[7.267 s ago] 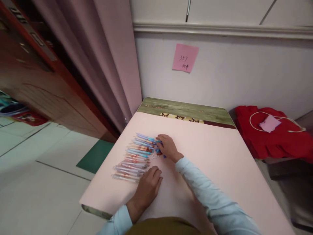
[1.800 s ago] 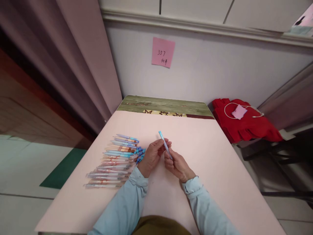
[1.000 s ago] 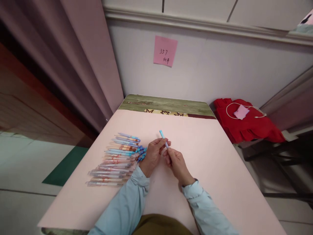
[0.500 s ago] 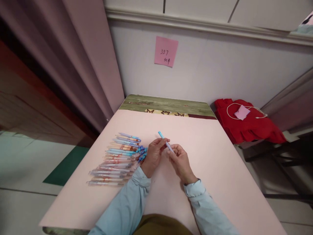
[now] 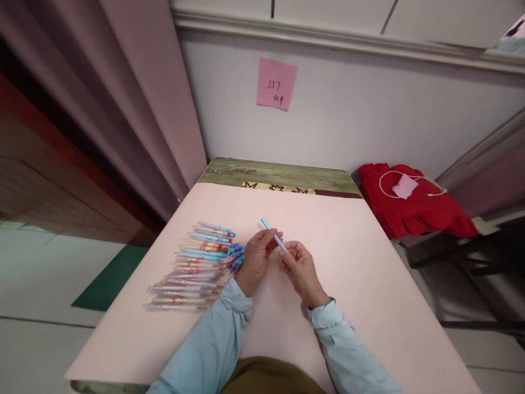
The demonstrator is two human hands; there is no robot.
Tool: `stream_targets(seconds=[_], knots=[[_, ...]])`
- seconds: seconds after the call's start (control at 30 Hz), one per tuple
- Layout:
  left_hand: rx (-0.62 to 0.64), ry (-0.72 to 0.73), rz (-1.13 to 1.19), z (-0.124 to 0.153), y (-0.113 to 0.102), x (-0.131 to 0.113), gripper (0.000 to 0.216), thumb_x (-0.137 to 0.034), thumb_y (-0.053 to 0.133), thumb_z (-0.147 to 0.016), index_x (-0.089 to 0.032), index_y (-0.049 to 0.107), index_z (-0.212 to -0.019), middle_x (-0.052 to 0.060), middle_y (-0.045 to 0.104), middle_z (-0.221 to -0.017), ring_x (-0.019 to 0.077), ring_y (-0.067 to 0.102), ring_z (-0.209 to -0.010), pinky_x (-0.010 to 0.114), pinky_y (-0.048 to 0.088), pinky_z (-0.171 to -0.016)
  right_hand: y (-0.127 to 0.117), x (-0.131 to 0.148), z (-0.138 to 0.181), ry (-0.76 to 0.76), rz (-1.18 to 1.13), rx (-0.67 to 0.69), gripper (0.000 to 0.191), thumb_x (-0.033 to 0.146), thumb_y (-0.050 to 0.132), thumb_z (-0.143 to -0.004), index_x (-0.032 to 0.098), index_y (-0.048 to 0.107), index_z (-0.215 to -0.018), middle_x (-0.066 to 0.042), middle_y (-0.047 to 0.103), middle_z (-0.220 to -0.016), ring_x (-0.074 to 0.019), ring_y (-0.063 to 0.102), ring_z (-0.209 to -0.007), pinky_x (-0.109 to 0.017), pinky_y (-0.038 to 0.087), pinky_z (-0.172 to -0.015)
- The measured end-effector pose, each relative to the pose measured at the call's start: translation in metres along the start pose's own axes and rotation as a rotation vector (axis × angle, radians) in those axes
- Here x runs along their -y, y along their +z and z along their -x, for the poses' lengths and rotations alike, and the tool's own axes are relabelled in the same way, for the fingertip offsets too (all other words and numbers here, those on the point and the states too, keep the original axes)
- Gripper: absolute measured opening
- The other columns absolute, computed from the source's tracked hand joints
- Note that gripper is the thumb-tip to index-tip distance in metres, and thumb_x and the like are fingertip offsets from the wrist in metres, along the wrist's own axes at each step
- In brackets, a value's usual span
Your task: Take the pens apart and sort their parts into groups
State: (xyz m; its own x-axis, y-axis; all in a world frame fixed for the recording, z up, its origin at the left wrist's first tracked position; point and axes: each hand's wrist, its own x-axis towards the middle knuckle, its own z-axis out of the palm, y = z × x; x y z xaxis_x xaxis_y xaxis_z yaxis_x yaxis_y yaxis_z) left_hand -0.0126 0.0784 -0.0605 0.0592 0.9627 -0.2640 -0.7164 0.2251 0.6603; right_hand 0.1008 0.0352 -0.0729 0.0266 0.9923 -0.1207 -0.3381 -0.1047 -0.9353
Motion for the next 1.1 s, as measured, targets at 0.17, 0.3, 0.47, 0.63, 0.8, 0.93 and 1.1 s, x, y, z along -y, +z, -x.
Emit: stream_targets(seconds=[0.17, 0.3, 0.47, 0.63, 0.8, 0.93, 1.1], knots=[[0.028, -0.006, -0.012, 0.001, 0.001, -0.002, 0.023, -0.028, 0.084, -0.068, -0.015, 0.071, -0.081, 0.005, 0.074, -0.08, 0.0123, 0.067, -0.07, 0.024, 0.05, -0.071, 0.0, 0.004, 0.004, 0.07, 0.054, 0.011, 0.042, 0.059, 0.059, -0.087, 0.017, 0.063, -0.092, 0.005, 0.052, -0.054, -0.0079, 0.042, -0.04, -0.021, 0.028, -0.037], [0.016, 0.005, -0.033, 0.001, 0.001, -0.002, 0.023, -0.027, 0.085, -0.067, -0.014, 0.071, -0.08, 0.005, 0.074, -0.078, 0.0122, 0.066, -0.071, 0.024, 0.049, -0.071, 0.0, 0.003, 0.003, 0.105, 0.065, 0.0, 0.045, 0.061, 0.059, -0.086, 0.016, 0.063, -0.08, 0.003, 0.053, -0.054, -0.0071, 0.041, -0.039, -0.021, 0.025, -0.036], [-0.038, 0.026, -0.013, 0.002, 0.004, -0.004, 0.028, -0.029, 0.086, -0.064, -0.014, 0.071, -0.082, 0.005, 0.074, -0.079, 0.0122, 0.067, -0.073, 0.024, 0.049, -0.072, -0.001, -0.001, 0.0, 0.031, 0.019, -0.021, 0.033, 0.044, 0.077, -0.076, 0.02, 0.056, -0.083, 0.005, 0.058, -0.061, -0.0081, 0.049, -0.047, -0.02, 0.035, -0.044], [-0.045, 0.018, -0.004, 0.002, 0.004, -0.005, 0.03, -0.03, 0.086, -0.063, -0.014, 0.07, -0.083, 0.004, 0.074, -0.08, 0.0111, 0.066, -0.069, 0.023, 0.049, -0.068, 0.0, 0.0, 0.001, 0.015, 0.024, 0.021, 0.028, 0.044, 0.071, -0.083, 0.019, 0.059, -0.091, 0.005, 0.056, -0.06, -0.0081, 0.046, -0.048, -0.02, 0.034, -0.045], [-0.06, 0.05, 0.018, -0.003, -0.002, -0.004, 0.026, -0.026, 0.084, -0.067, -0.015, 0.068, -0.084, 0.003, 0.074, -0.083, 0.01, 0.066, -0.068, 0.023, 0.051, -0.069, -0.001, 0.0, 0.001, 0.007, 0.074, 0.002, 0.029, 0.047, 0.067, -0.086, 0.018, 0.064, -0.091, 0.004, 0.054, -0.061, -0.0075, 0.044, -0.047, -0.021, 0.031, -0.044], [-0.083, 0.081, 0.036, -0.005, -0.004, -0.006, 0.026, -0.026, 0.084, -0.069, -0.014, 0.069, -0.087, 0.004, 0.074, -0.086, 0.0104, 0.068, -0.073, 0.022, 0.053, -0.072, -0.004, -0.001, 0.0, -0.018, 0.071, -0.045, 0.03, 0.047, 0.069, -0.083, 0.019, 0.064, -0.09, 0.003, 0.056, -0.064, -0.008, 0.046, -0.049, -0.022, 0.033, -0.045], [-0.116, 0.094, 0.065, -0.007, -0.007, -0.01, 0.025, -0.026, 0.083, -0.07, -0.015, 0.069, -0.088, 0.005, 0.075, -0.087, 0.0108, 0.069, -0.072, 0.023, 0.055, -0.073, -0.006, 0.0, -0.001, -0.018, 0.101, -0.099, 0.031, 0.049, 0.071, -0.081, 0.019, 0.063, -0.087, 0.003, 0.056, -0.062, -0.0084, 0.044, -0.048, -0.022, 0.033, -0.044]])
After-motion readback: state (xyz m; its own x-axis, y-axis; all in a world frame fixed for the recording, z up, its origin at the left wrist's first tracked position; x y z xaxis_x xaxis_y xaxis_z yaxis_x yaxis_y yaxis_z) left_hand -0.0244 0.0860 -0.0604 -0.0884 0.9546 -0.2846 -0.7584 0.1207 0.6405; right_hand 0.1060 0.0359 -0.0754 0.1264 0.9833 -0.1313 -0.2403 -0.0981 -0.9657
